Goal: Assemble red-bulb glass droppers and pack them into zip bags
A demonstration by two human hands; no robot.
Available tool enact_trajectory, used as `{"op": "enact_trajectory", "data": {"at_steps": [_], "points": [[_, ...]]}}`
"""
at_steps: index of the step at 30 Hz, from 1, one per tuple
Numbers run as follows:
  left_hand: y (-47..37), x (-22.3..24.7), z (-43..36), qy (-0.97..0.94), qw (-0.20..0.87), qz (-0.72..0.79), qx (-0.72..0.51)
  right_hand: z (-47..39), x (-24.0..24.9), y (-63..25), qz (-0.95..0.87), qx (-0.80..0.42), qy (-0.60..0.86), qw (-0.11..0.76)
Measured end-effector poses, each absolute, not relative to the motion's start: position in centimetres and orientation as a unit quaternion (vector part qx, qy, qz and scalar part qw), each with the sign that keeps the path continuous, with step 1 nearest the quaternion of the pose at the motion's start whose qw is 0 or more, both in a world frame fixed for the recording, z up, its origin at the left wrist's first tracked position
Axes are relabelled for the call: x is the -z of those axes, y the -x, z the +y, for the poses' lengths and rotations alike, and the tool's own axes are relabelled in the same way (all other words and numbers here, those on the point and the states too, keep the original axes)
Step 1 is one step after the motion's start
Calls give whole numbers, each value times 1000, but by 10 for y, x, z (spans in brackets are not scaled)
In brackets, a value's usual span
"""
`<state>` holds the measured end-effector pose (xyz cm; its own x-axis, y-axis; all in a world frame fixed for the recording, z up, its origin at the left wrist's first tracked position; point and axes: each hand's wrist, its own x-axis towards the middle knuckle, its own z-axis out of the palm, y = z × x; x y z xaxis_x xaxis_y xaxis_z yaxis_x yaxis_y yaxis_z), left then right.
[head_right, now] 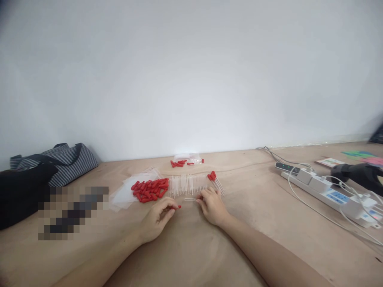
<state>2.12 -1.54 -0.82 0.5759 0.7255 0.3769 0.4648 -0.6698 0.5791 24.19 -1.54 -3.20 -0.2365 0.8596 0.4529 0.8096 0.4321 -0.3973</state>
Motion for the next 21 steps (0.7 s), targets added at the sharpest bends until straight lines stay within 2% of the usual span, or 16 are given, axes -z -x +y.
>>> {"op": "enact_trajectory", "data": {"at_steps": [10, 16, 21], "points": [[-10, 6, -2, -841, 124, 443, -283, -19, 31, -242, -806, -11, 524, 275], [-17, 11, -2, -840, 20, 469, -271, -20, 29, -240, -802, -32, 513, 305], [-25, 14, -6, -851, 19, 449, -270, -22, 28, -238, -802, -52, 500, 323]]}}
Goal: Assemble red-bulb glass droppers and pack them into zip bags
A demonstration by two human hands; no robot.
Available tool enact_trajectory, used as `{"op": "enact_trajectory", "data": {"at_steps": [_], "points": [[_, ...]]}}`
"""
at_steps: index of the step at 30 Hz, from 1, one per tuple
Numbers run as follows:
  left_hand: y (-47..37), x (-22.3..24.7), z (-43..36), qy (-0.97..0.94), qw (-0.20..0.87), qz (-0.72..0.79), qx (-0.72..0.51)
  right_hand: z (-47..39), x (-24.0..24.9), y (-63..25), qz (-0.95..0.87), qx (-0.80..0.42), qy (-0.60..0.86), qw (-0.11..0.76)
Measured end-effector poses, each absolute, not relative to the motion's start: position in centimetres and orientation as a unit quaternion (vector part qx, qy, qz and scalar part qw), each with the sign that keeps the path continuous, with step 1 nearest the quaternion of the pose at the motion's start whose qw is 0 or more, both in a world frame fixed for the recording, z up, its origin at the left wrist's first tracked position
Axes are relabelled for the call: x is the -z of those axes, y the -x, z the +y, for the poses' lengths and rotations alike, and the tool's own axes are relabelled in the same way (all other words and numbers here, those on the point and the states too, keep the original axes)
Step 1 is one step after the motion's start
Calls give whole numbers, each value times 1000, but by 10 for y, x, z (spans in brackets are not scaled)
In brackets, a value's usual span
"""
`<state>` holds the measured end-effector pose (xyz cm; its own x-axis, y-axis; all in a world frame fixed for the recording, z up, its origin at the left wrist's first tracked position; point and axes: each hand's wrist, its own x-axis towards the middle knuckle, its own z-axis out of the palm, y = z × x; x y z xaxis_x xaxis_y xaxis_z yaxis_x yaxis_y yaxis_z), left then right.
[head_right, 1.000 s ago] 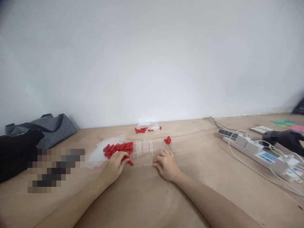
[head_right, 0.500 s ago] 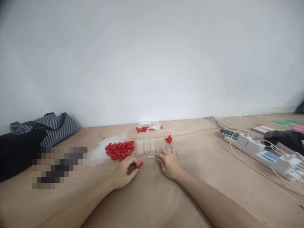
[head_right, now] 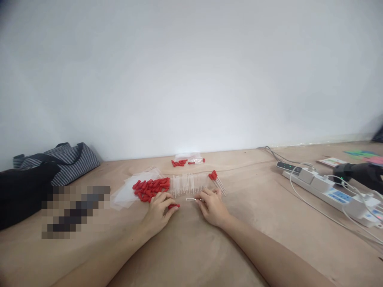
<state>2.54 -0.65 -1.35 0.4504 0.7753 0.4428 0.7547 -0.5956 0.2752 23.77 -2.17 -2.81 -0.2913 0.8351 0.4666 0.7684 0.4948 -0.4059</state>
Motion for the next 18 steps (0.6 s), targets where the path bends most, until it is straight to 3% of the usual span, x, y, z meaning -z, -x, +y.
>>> {"op": "enact_trajectory", "data": {"at_steps": [6, 18], "points": [[-26, 16, -12, -857, 88, 435, -263, -27, 25, -232, -816, -59, 473, 327], [-28, 14, -11, -844, 91, 459, -261, -33, 24, -224, -825, -71, 455, 327]]}}
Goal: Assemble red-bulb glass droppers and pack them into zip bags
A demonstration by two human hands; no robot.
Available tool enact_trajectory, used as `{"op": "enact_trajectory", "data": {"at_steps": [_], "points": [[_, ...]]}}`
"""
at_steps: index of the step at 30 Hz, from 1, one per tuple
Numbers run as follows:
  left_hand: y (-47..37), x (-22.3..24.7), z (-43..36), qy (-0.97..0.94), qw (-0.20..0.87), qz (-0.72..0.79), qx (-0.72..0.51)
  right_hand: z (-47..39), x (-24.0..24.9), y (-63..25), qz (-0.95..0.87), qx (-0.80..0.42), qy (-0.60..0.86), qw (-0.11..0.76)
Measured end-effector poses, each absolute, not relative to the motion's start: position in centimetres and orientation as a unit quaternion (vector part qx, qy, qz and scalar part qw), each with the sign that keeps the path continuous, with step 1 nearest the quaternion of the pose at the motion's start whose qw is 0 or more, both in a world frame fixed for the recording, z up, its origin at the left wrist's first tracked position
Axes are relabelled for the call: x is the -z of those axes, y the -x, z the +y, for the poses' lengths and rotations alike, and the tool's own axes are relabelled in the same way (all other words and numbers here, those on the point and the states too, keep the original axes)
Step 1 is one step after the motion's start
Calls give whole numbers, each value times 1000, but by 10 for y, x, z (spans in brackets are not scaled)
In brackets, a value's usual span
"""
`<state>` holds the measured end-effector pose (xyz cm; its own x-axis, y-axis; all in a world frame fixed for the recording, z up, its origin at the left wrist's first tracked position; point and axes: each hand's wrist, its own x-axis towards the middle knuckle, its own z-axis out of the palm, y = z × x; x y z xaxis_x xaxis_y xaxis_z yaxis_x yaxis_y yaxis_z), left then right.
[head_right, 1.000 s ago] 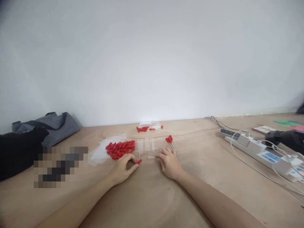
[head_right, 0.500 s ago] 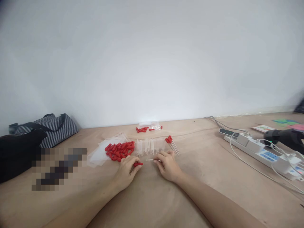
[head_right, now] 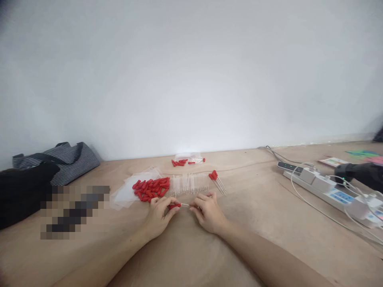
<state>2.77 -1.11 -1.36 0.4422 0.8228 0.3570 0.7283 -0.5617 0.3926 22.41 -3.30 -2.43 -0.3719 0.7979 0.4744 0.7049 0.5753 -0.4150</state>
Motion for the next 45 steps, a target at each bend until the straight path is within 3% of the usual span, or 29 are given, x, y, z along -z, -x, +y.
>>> {"op": "enact_trajectory", "data": {"at_steps": [10, 24, 33, 45], "points": [[-29, 13, -14, -852, 88, 438, -271, -38, 27, -219, -839, -44, 425, 338], [-29, 10, -20, -887, 28, 349, -300, -34, 27, -221, -857, 173, 331, 354], [-30, 13, -22, -888, 0, 319, -331, -34, 28, -218, -861, 179, 338, 335], [-30, 15, -20, -889, 9, 323, -324, -31, 24, -216, -883, 80, 366, 281]]}}
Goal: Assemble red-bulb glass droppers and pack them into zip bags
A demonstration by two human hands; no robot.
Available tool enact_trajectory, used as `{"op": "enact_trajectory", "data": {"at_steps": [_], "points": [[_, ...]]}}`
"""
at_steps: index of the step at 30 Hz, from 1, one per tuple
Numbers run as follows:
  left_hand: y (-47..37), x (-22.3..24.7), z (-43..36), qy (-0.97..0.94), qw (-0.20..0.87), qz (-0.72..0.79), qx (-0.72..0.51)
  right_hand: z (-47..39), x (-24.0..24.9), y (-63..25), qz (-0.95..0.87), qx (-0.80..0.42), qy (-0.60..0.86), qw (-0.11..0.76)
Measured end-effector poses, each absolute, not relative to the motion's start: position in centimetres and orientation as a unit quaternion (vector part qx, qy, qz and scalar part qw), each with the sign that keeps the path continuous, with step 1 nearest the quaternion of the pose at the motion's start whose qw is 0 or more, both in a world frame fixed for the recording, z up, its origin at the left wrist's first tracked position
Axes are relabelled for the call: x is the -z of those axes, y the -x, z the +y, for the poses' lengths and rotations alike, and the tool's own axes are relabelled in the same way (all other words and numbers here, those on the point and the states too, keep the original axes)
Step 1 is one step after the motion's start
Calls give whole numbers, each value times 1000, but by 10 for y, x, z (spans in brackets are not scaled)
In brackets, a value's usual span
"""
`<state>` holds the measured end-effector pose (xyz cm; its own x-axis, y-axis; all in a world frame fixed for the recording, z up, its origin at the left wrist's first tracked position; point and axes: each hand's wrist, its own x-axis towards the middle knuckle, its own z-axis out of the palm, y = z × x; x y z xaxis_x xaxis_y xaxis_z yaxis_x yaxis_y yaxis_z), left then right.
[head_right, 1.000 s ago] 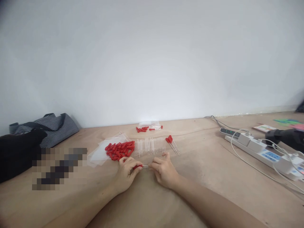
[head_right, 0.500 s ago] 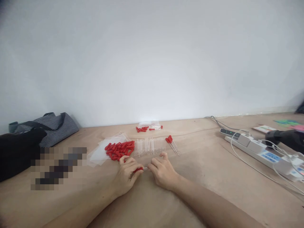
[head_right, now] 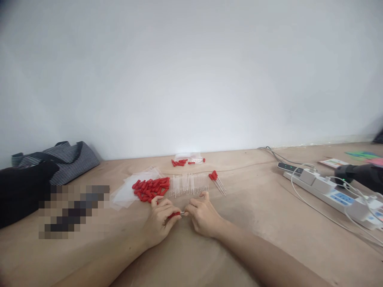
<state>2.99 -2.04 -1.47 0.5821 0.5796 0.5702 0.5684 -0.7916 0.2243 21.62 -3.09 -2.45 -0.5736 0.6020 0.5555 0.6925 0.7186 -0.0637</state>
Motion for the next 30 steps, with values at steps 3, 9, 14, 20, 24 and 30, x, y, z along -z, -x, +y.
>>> {"op": "enact_trajectory", "data": {"at_steps": [3, 9, 14, 20, 24, 30], "points": [[-28, 11, -18, -892, 17, 344, -294, -31, 19, -219, -883, 68, 377, 270], [-24, 8, -14, -891, 14, 362, -274, -31, 15, -227, -869, 113, 389, 285], [-15, 8, -8, -861, -28, 409, -301, -22, 17, -239, -830, 133, 454, 296], [11, 1, 8, -807, -91, 518, -268, 3, 20, -265, -643, 77, 700, 301], [24, -6, 13, -846, -83, 483, -210, 16, 25, -265, -611, 52, 747, 256], [37, -13, 20, -894, -76, 405, -173, 26, 30, -260, -606, 67, 760, 225]]}}
